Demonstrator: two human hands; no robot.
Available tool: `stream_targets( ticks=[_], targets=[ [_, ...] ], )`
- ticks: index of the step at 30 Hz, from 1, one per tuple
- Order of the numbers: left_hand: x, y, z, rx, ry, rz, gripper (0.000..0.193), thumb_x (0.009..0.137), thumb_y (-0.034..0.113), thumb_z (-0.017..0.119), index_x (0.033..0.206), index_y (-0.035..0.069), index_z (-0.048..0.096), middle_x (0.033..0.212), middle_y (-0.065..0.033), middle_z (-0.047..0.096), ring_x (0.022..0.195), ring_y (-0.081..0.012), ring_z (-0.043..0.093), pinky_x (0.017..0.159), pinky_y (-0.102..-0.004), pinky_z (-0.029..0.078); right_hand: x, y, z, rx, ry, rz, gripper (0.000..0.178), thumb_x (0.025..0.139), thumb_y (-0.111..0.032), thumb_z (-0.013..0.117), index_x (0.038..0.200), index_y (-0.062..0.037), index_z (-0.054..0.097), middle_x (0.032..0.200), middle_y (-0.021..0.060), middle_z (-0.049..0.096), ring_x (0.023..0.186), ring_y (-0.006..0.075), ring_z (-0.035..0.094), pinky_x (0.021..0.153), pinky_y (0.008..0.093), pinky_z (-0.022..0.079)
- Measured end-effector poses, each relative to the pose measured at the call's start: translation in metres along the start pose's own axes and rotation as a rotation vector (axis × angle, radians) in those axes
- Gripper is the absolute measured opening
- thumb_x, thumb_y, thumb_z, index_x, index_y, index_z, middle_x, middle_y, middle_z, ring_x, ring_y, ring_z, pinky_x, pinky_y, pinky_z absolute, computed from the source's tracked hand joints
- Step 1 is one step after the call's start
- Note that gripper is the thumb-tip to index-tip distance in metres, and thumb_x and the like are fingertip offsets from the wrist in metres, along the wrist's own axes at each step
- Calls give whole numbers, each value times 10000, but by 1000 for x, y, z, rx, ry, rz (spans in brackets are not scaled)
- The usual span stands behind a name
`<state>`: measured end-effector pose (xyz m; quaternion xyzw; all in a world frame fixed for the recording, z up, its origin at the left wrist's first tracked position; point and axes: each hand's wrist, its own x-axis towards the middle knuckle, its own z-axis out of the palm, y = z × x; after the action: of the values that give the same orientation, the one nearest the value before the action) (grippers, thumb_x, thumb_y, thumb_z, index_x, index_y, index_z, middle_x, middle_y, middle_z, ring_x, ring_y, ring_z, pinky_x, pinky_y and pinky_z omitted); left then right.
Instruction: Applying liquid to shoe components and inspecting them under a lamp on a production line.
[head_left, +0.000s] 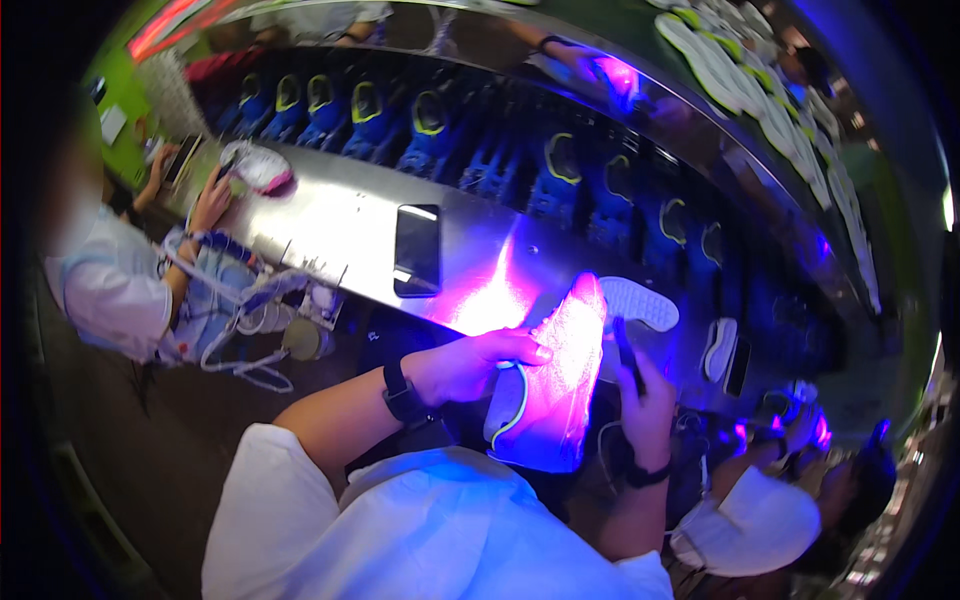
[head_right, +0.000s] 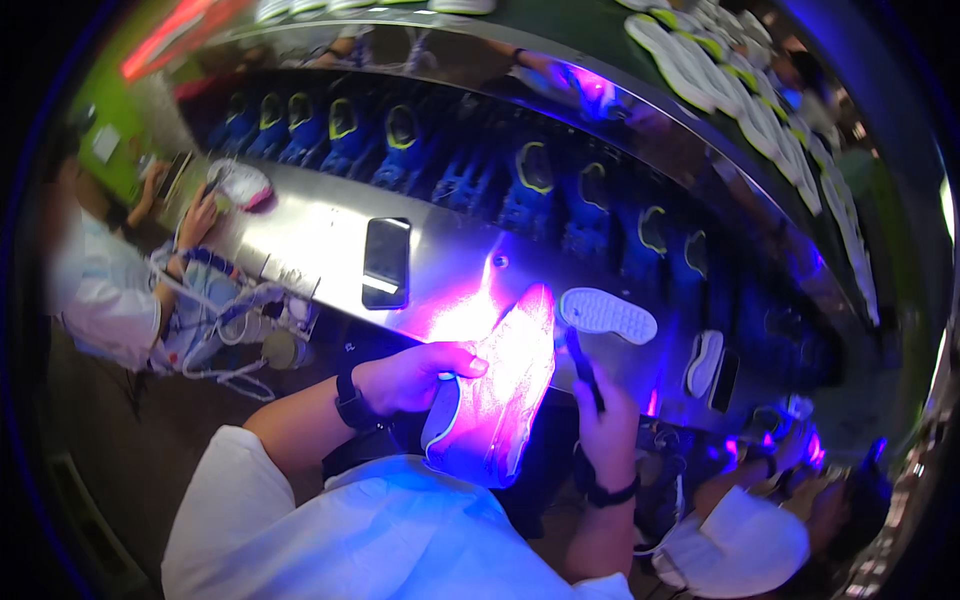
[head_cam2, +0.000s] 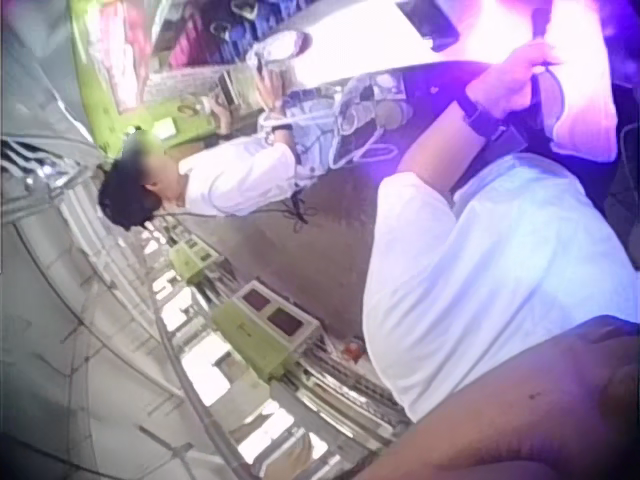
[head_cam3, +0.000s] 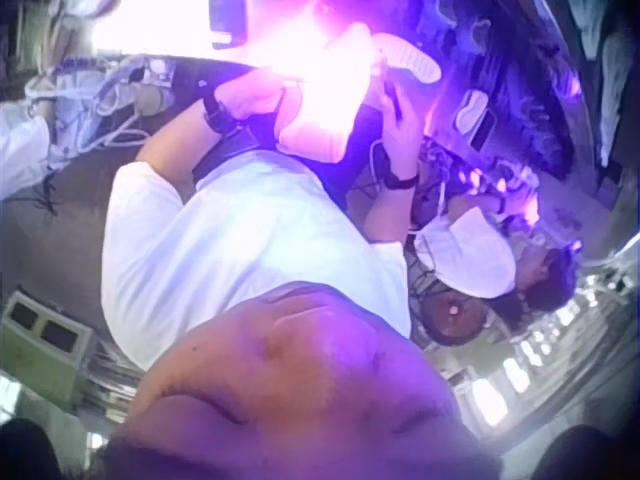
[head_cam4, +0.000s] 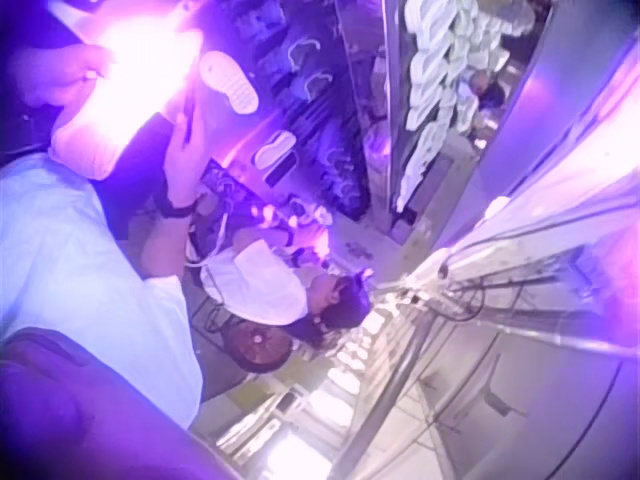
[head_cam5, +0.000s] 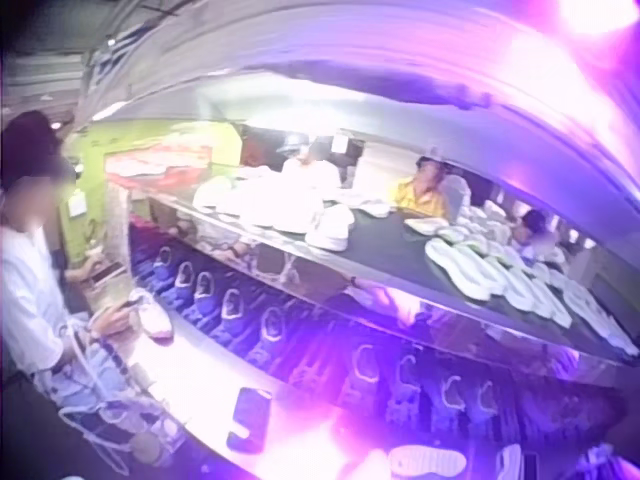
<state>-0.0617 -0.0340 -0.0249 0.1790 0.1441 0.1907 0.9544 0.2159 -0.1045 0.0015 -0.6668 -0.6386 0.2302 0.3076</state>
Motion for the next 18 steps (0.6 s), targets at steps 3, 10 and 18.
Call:
stream_targets(
  ticks=[3,10,18],
  targets=[
    [24,15,19,331,72,181,677,908,125,705,1508,8,414,1390,-111,601,1272,-212,591,1103,-385,454,22,-2,-5,186,106,51,383,903,-64,735,1270,16,663,1042,178,743,978,238,715,905,352,531],
    [62,101,4,788,464,459,796,832,163,822,1503,-3,428,1344,-106,619,1212,-171,604,1036,-346,491,-13,22,-12,374,-213,53,422,897,-56,741,1298,38,649,1191,174,726,1088,223,684,971,362,510],
    [119,298,-85,1711,1267,255,746,780,443,780,1330,-26,596,1133,-256,715,1024,-364,723,893,-418,576,-8,59,-28,579,-13,448,437,963,-52,665,1382,2,551,932,18,662,661,64,547,561,212,431]
  ],
)
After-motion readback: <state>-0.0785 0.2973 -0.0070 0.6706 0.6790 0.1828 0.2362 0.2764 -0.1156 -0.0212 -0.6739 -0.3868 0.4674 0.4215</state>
